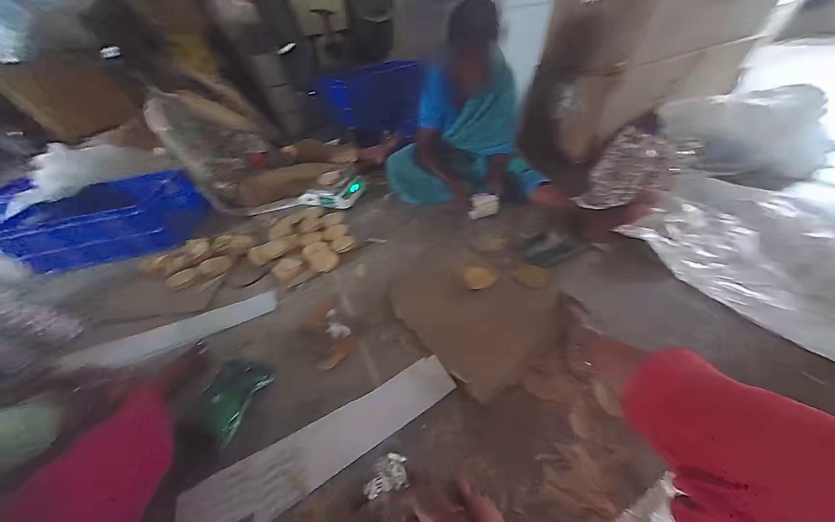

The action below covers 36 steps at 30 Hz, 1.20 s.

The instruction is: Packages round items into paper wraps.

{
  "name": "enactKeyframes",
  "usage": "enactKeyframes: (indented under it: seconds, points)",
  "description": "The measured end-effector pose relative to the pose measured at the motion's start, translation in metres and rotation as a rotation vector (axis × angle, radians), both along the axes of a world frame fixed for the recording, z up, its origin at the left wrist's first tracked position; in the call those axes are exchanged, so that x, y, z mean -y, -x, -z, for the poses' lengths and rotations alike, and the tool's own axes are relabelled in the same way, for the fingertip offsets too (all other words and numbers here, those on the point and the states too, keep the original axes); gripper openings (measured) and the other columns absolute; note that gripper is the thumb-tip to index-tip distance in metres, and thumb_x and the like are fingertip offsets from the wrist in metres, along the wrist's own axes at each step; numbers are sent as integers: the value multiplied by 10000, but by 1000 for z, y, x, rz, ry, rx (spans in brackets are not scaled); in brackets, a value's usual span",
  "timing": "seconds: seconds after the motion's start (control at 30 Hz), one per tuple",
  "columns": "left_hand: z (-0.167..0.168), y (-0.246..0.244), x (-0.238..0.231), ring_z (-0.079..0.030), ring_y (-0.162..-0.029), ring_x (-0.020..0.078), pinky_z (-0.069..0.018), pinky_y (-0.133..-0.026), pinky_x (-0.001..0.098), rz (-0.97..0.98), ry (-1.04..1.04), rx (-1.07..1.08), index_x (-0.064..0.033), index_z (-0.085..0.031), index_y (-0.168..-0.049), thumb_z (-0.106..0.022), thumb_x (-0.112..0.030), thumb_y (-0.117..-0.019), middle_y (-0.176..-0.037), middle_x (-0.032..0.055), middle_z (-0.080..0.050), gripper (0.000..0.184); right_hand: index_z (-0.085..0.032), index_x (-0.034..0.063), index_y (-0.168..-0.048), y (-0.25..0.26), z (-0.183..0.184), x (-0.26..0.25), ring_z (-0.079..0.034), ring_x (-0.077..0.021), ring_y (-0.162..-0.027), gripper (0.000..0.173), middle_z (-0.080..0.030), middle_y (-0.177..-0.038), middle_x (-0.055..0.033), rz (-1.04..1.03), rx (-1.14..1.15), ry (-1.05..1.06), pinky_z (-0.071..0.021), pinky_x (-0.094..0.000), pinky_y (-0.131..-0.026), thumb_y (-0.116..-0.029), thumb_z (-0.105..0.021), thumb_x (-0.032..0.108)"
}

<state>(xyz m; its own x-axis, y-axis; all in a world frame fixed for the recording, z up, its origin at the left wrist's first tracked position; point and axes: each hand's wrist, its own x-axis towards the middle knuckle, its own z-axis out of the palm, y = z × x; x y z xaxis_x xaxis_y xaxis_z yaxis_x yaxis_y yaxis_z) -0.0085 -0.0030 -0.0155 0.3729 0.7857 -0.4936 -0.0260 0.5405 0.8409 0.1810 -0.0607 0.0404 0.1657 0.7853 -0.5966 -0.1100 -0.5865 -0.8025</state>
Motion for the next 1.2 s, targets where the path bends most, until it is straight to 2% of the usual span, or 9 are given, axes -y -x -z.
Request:
enactKeyframes:
  seconds: [0.07,0.17,0.37,0.57,0.7,0.77,0.9,1.1,1.2]
  points:
    - [-13,-7,3,-665,-954,158,-571,-877,361,-55,35,-16,82,-519,-1270,-620,30,-921,-1076,115,-673,367,-658,-4,-1224,11,29,-11,-640,-181,-1021,428,-700,-1128,-118,58,-160,-53,-523,-370,-927,-821,-802,4]
    - [-18,-10,6,-666,-939,172,-576,-863,368,-118,57,-84,81,-522,-1266,-676,72,-860,-1077,137,-676,435,-692,7,-1138,11,37,-13,-680,-146,-932,340,-736,-1021,-80,95,-243,-63,-563,-351,-882,-814,-792,-18]
    - [-37,-13,9,-635,-907,96,-540,-869,301,-73,169,-75,49,-546,-1270,-525,-7,-1007,-1023,61,-669,270,-720,-24,-1056,10,33,-15,-705,-134,-885,253,-751,-953,-92,82,-190,-111,-583,-327,-863,-814,-794,-31]
    - [-31,-18,14,-676,-884,132,-581,-827,338,-362,141,79,19,-519,-1221,-572,118,-920,-997,71,-684,321,-726,-4,-963,10,31,-13,-696,-109,-798,191,-738,-854,-63,68,-134,-142,-588,-316,-795,-806,-826,40]
    - [-33,-14,18,-672,-984,142,-564,-897,324,-164,27,-206,107,-482,-1355,-674,80,-875,-1148,160,-673,518,-725,-7,-960,9,33,-13,-702,-109,-777,137,-741,-836,-61,85,-151,-124,-594,-311,-783,-839,-787,7]
    - [-38,-15,20,-686,-946,143,-558,-911,341,-69,-38,-341,115,-602,-1217,-722,-28,-900,-1046,154,-714,367,-720,2,-965,6,33,-14,-700,-108,-781,118,-738,-838,-54,68,-167,-123,-593,-312,-785,-859,-771,19]
    - [-33,-19,27,-702,-853,70,-591,-841,289,-201,-128,-202,79,-648,-1107,-677,31,-891,-920,64,-736,224,-730,16,-891,6,38,-15,-691,-92,-717,100,-730,-770,-36,89,-141,-165,-591,-295,-736,-831,-806,41]
    - [-31,-22,33,-700,-937,92,-586,-886,314,-284,-70,-72,84,-538,-1285,-630,50,-926,-1046,83,-720,372,-709,25,-895,5,36,-10,-670,-62,-718,79,-709,-767,-7,50,-129,-212,-578,-267,-731,-853,-776,33]
    - [-33,-21,32,-689,-964,93,-574,-911,319,-269,-70,-99,90,-551,-1280,-627,24,-939,-1072,98,-710,355,-727,-7,-1010,1,30,-9,-693,-83,-814,159,-735,-874,-48,-24,-61,-228,-584,-295,-813,-871,-764,58]
